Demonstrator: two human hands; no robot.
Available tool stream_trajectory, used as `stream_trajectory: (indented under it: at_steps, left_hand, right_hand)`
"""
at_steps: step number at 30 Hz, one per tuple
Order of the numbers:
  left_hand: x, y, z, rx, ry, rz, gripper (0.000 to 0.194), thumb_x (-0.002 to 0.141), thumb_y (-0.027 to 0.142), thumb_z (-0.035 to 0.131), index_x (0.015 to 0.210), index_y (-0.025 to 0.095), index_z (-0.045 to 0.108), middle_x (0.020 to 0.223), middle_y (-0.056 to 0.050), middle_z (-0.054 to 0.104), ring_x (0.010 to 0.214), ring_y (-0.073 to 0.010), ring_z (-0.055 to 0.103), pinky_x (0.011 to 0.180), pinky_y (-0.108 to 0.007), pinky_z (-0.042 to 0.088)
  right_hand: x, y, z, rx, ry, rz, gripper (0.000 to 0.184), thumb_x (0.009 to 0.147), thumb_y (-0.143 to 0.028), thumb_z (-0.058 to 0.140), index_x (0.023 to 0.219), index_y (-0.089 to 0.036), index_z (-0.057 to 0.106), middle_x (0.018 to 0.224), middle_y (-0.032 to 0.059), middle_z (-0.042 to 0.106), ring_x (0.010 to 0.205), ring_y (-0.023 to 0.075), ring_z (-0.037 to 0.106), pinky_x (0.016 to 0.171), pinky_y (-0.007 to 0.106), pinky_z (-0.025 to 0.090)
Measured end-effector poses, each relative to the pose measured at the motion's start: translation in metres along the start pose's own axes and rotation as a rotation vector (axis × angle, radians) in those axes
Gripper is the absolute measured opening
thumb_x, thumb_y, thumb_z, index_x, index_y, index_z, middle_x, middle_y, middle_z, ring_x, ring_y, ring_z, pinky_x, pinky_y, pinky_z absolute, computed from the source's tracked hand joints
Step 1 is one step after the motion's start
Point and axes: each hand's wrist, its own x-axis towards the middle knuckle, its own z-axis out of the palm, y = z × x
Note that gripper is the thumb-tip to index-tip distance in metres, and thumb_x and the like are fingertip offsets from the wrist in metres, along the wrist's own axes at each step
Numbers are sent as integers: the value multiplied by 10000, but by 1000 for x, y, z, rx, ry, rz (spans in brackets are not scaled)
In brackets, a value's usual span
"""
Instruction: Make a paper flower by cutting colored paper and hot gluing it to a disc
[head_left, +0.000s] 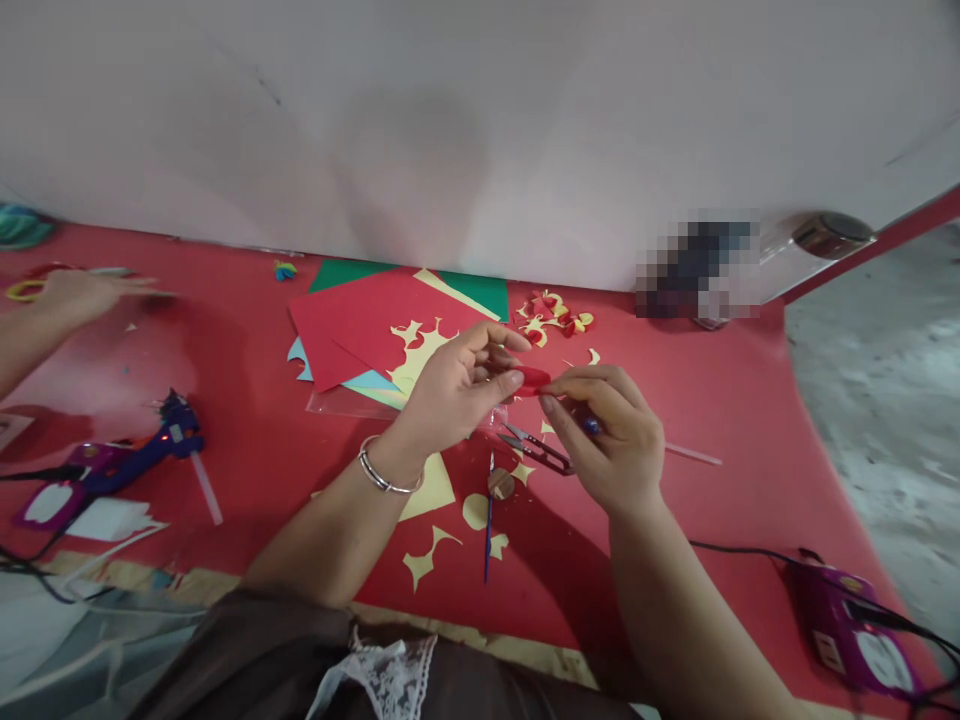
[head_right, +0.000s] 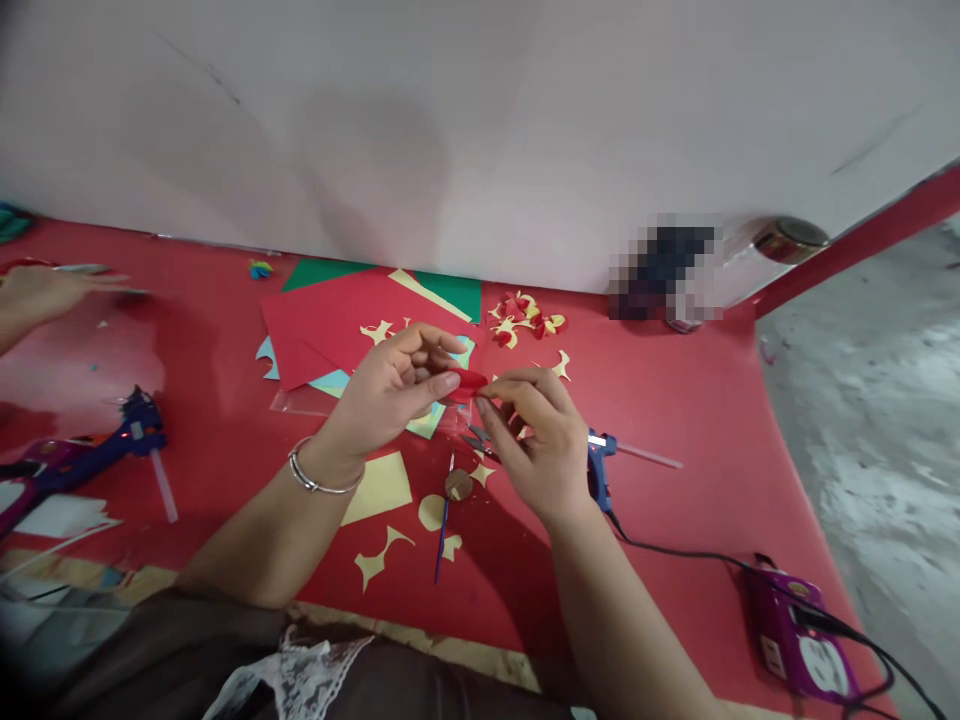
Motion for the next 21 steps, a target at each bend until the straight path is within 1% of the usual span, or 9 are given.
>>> stream_trajectory:
  at_steps: [3, 6, 10, 12, 15, 19, 21]
  left_hand:
    - [-6, -1, 2, 11, -36, -5, 231, 962, 214, 723, 1186, 227, 668, 927, -31, 706, 814, -147, 717, 736, -280, 625]
    - [-11, -4, 3, 0, -45, -24, 262, 965, 226, 728, 1215, 228, 650, 943, -30, 720, 843, -155, 747, 777, -293, 644]
    - [-20, -7, 4, -47, -27, -65, 252, 1003, 351, 737, 1203, 224, 651, 918, -25, 717, 831, -155, 753, 803, -313, 666]
    - [-25, -10, 6, -27, -2, -55, 310, 962, 368, 798, 1201, 234, 652, 927, -26, 736, 861, -164, 757, 805, -309, 662]
    - [-31, -17, 9, 34, 53, -38, 389, 891, 296, 859, 1213, 249, 645, 932, -19, 757, 893, -173, 767, 810, -306, 655]
    - [-38, -30, 12, 16, 100, -80, 370, 904, 268, 832, 1212, 237, 629, 926, -24, 781, 843, -172, 782, 797, -312, 664]
    - [-42, -38, 13, -11, 109, -94, 362, 914, 283, 832, 1210, 230, 630, 930, -27, 785, 829, -165, 785, 789, -300, 665]
  right_hand:
    - [-1, 0, 0, 137, -37, 131, 200, 1013, -438, 706, 951, -249, 726, 1004, 79, 751, 732, 182, 671, 646, 349, 588]
    - [-3, 1, 2, 238, -78, 231, 219, 978, -462, 740, 952, -247, 707, 877, 39, 734, 652, 164, 640, 598, 328, 554]
    - [-4, 1, 6, 292, -83, 281, 204, 939, -426, 773, 904, -236, 706, 682, -26, 646, 548, 129, 569, 551, 293, 485]
    - [-5, 3, 9, 307, -99, 313, 213, 924, -430, 786, 893, -235, 705, 642, -42, 609, 533, 122, 539, 528, 281, 451]
    - [-10, 9, 15, 361, -130, 376, 231, 917, -445, 798, 961, -236, 710, 663, -44, 607, 544, 121, 527, 515, 273, 432]
    - [-19, 18, 23, 446, -141, 430, 293, 923, -444, 810, 1097, -232, 706, 752, -35, 651, 576, 119, 545, 533, 272, 459]
    - [-24, 20, 26, 456, -159, 458, 314, 928, -455, 807, 1120, -223, 719, 769, -27, 666, 583, 119, 559, 544, 275, 476]
